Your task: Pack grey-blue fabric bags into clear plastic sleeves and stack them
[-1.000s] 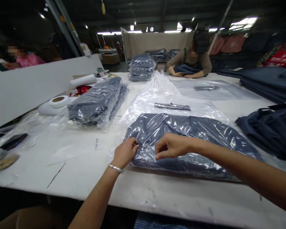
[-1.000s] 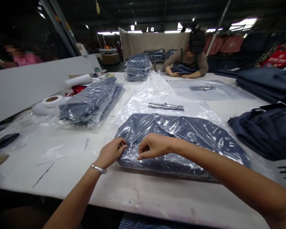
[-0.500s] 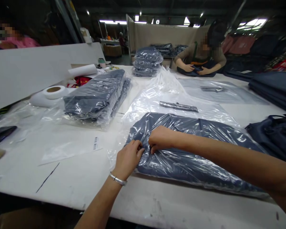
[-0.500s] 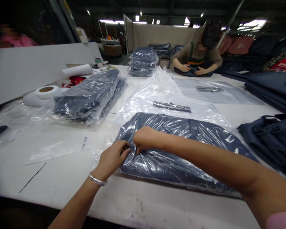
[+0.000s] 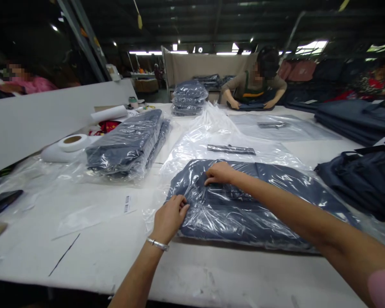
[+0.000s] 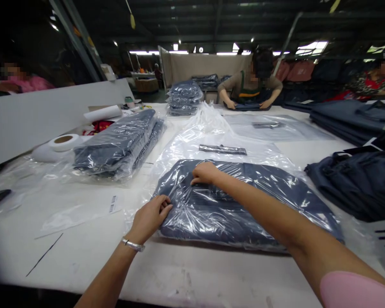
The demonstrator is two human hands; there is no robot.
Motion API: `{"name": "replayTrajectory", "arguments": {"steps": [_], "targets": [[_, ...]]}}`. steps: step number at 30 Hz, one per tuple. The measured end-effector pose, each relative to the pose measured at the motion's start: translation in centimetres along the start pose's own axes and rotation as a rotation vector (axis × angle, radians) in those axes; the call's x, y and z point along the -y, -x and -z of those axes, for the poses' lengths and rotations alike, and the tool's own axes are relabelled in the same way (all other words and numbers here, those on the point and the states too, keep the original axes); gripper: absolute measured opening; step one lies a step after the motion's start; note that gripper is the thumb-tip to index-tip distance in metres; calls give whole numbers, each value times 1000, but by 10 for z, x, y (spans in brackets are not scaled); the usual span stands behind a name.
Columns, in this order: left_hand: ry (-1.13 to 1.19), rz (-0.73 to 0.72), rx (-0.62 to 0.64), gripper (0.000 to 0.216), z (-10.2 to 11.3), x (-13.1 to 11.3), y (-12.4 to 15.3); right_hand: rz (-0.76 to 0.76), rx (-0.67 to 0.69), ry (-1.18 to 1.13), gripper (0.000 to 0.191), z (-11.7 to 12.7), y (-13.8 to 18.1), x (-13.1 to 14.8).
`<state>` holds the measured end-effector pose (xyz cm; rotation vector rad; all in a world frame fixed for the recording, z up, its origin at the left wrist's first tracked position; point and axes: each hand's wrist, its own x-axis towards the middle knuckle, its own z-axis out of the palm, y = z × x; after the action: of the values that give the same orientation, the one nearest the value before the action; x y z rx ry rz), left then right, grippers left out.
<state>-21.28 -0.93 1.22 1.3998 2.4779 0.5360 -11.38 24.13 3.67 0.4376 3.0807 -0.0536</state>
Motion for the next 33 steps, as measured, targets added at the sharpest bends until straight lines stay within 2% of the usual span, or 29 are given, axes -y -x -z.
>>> {"name": "replayTrajectory", "arguments": {"steps": [2, 3, 5, 6, 8, 9, 11, 14, 16, 18, 21, 24, 26, 28, 30, 32, 33], "targets": [[3, -4, -4, 12, -1, 0, 0, -130, -130, -55, 31, 9, 25, 2], [6, -6, -9, 12, -1, 0, 0, -163, -173, -153, 33, 12, 42, 8], [18, -9, -17, 13, -2, 2, -2, -187, -175, -534, 37, 13, 87, 31], [29, -9, -20, 13, -2, 4, -3, -176, -92, -788, 38, 9, 112, 44], [62, -6, -22, 14, -1, 7, -5, -217, 135, -1185, 41, -7, 163, 71], [77, -3, -20, 14, 0, 9, -6, -260, 203, -1315, 41, -18, 186, 82], [85, 5, -47, 13, 5, 8, -5, -425, 208, -1556, 43, -43, 224, 97], [-10, -1, -222, 19, 10, -8, 4, -686, 38, -1907, 43, -74, 261, 103], [-108, -64, -364, 27, 8, -25, 13, -781, -116, -2118, 45, -85, 274, 104], [-182, -222, -387, 37, -2, -41, 21, -791, -241, -2293, 46, -89, 283, 107], [-272, -423, -217, 50, -26, -48, 26, -794, -341, -2479, 43, -88, 288, 113], [-334, -412, -82, 54, -41, -37, 19, -866, -371, -2539, 39, -84, 290, 111], [-331, -379, -37, 55, -40, -33, 15, -915, -407, -2535, 40, -82, 290, 104], [-351, -351, -65, 57, -35, -39, 16, -947, -478, -2545, 38, -85, 287, 97], [-395, -383, -161, 61, -33, -57, 25, -958, -572, -2579, 26, -90, 282, 92], [-419, -500, -230, 67, -38, -82, 39, -945, -671, -2614, 14, -97, 275, 91], [-419, -578, -226, 71, -44, -94, 46, -927, -714, -2628, 15, -99, 271, 92]]}}
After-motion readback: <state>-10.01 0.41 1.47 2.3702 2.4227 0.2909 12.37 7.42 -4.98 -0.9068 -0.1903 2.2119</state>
